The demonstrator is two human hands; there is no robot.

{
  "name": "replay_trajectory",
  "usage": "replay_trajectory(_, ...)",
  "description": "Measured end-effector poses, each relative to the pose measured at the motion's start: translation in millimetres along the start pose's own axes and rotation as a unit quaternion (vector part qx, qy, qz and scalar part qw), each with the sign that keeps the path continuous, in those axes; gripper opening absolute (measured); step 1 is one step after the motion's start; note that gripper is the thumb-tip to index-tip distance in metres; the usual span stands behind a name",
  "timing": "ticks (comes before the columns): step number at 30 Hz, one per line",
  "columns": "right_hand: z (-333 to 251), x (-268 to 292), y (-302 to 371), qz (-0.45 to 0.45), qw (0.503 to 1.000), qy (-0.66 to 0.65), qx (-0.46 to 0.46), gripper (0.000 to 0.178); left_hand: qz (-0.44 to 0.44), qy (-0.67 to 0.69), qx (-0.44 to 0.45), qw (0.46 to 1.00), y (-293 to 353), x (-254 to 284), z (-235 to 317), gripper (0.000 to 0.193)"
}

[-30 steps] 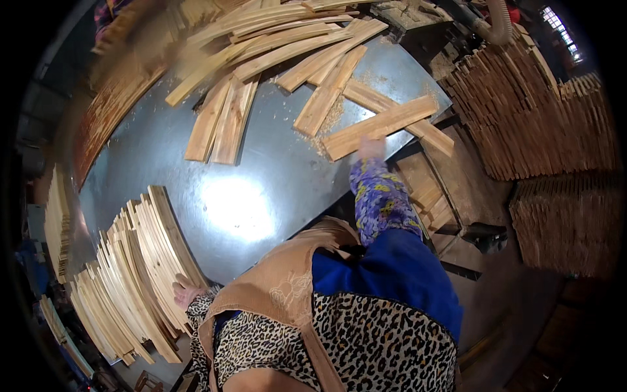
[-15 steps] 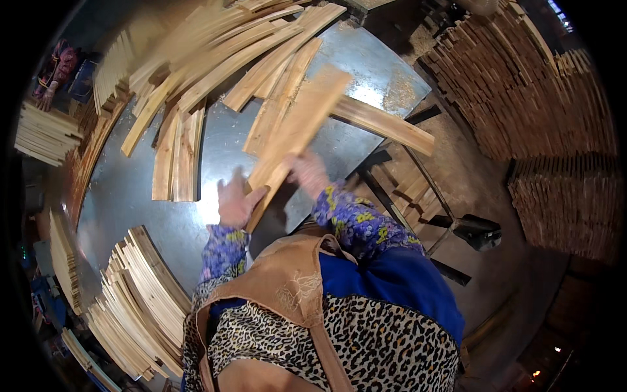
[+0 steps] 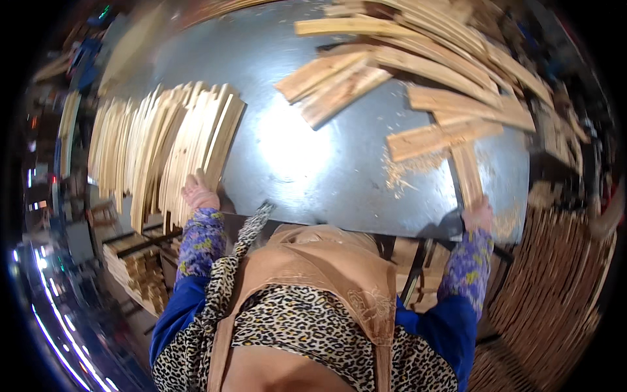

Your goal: The person carries a stack of wooden planks to a metal table and begins sorting them. They pick up individual planks from a pile, inspect them, and place them into a neat, aligned stack on the table. The process involves repetitive handling and alignment of the wood pieces.

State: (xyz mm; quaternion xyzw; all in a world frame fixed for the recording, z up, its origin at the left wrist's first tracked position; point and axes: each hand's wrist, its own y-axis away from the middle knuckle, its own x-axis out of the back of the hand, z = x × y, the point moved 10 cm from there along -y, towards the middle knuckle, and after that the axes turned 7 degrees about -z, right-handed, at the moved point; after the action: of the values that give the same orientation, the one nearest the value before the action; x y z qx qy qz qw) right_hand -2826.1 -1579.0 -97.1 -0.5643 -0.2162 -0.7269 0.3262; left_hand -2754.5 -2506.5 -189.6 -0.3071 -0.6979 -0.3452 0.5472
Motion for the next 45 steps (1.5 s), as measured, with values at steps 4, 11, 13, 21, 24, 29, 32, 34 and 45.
replay_trajectory(4, -33, 92, 67, 0.012, 0.976, -0.135, 0.17, 0.096, -0.05, 0.119, -0.005, 0.992, 2, -14, -28, 0.077)
replay_trajectory(11, -354, 127, 174, -0.217, 0.789, -0.299, 0.49, 0.077, -0.059, 0.177, -0.03, 0.982, -11, 10, -38, 0.064)
replay_trajectory(13, -462, 110, 236, -0.371, 0.706, -0.421, 0.433, 0.059, -0.095, 0.234, -0.038, 0.967, -15, 5, -43, 0.063)
replay_trajectory(21, -650, 55, 560, -0.551, 0.69, -0.119, 0.454, 0.104, 0.008, 0.183, -0.184, 0.966, -22, 25, -12, 0.087)
replay_trajectory(24, -670, 67, 505, -0.451, 0.662, -0.131, 0.585, 0.082, -0.037, 0.143, -0.171, 0.974, -31, 15, -11, 0.089)
replay_trajectory(29, -709, 151, 286, -0.051, 0.753, -0.142, 0.641, 0.064, -0.026, 0.152, -0.151, 0.976, -28, 8, -17, 0.087)
replay_trajectory(32, -706, 145, 201, -0.101, 0.778, -0.033, 0.619, 0.055, -0.028, 0.132, -0.142, 0.981, -28, -1, -17, 0.09)
replay_trajectory(34, -690, 119, 169, -0.189, 0.764, 0.069, 0.613, 0.053, -0.025, 0.123, -0.138, 0.982, -30, -6, -16, 0.091)
replay_trajectory(45, -386, 38, 224, -0.198, 0.651, 0.149, 0.718, 0.04, -0.012, 0.086, -0.16, 0.983, -28, -21, -19, 0.093)
